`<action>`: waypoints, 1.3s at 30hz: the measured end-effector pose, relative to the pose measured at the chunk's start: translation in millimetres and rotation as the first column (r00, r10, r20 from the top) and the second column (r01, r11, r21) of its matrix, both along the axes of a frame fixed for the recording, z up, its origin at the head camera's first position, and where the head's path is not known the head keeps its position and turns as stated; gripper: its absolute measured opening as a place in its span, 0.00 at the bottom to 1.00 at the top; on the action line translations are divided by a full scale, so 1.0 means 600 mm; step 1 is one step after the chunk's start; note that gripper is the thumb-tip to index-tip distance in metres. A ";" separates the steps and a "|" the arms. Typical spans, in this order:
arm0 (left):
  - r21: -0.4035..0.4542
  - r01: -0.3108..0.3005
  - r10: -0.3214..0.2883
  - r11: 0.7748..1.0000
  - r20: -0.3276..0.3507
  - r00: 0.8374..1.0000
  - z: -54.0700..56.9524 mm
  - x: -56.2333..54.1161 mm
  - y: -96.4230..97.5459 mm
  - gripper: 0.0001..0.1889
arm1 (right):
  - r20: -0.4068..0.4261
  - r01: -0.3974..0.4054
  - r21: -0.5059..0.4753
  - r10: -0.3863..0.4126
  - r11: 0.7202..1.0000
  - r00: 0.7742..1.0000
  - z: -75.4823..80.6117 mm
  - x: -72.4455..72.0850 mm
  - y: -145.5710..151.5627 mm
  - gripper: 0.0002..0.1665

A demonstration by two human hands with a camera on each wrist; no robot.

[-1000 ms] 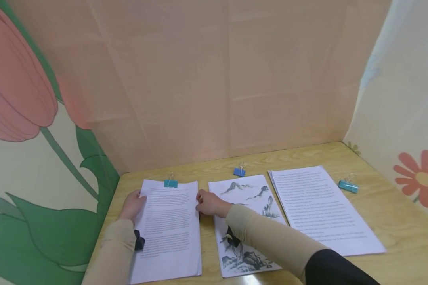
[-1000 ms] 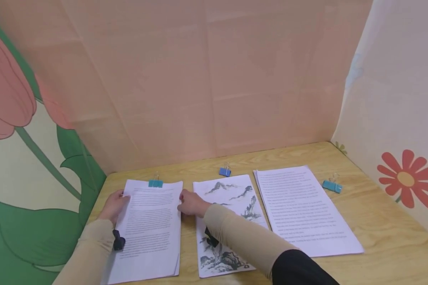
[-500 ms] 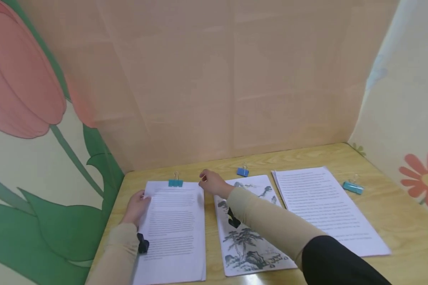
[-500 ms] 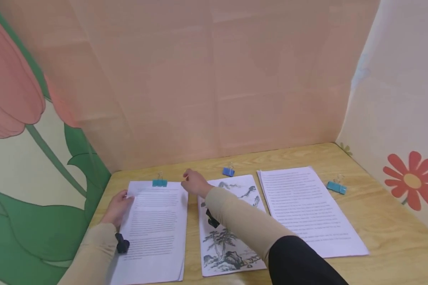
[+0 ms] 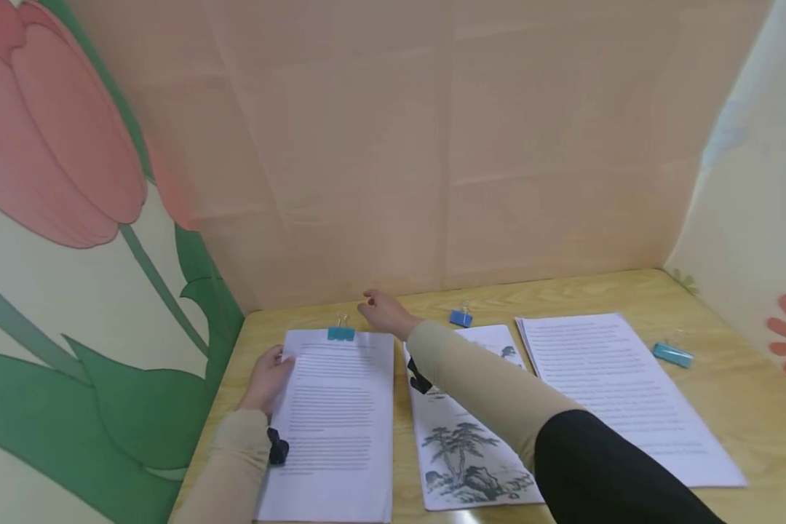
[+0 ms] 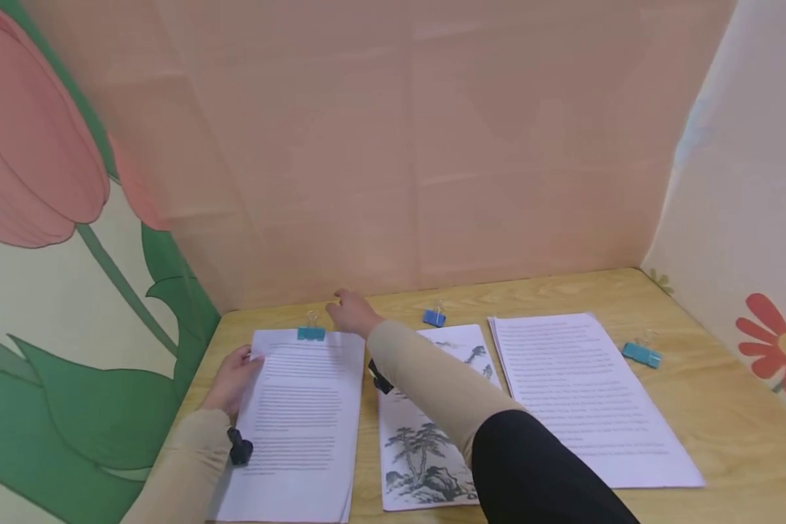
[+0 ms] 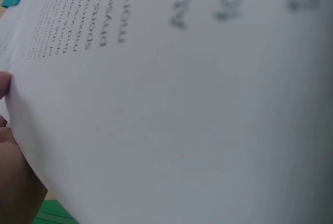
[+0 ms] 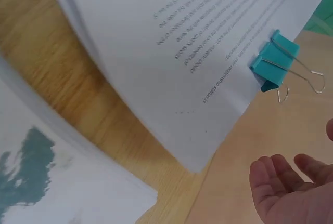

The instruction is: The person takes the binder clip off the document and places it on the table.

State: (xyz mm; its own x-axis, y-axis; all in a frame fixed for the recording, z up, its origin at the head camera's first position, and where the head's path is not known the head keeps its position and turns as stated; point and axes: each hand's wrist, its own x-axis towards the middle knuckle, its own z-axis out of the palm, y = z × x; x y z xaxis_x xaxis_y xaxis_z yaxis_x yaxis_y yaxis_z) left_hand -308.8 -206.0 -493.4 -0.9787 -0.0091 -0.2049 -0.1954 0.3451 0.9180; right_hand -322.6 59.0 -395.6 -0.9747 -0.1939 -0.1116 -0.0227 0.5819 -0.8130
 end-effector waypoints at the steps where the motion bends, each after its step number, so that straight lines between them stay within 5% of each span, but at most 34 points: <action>1: 0.005 0.000 0.000 1.000 -0.001 1.000 0.000 0.000 0.003 0.18 | 0.014 0.036 0.038 -0.036 0.999 0.999 -0.023 -0.027 -0.011 0.30; 5: 0.013 0.007 -0.007 1.000 0.016 1.000 0.003 -0.001 0.010 0.18 | 0.009 0.046 0.059 -0.047 0.997 0.999 -0.062 -0.067 -0.012 0.30; 8: 0.010 0.010 -0.010 1.000 0.036 0.999 0.005 0.000 0.010 0.18 | 0.003 -0.020 -0.038 0.020 0.999 1.000 -0.065 -0.066 -0.003 0.31; 11: 0.021 0.004 -0.005 1.000 0.048 0.999 0.003 0.002 0.011 0.17 | 0.034 0.007 -0.094 -0.004 0.996 0.999 -0.073 -0.069 -0.009 0.28; 30: 0.071 0.007 -0.010 0.997 0.044 0.999 0.005 0.005 0.011 0.16 | 0.098 -0.048 -0.234 0.072 0.971 0.993 -0.080 -0.065 -0.018 0.20; 39: 0.074 0.013 -0.016 0.997 0.040 0.999 0.007 0.004 0.005 0.17 | 0.165 -0.090 -0.407 0.170 0.909 0.972 -0.078 -0.070 -0.022 0.32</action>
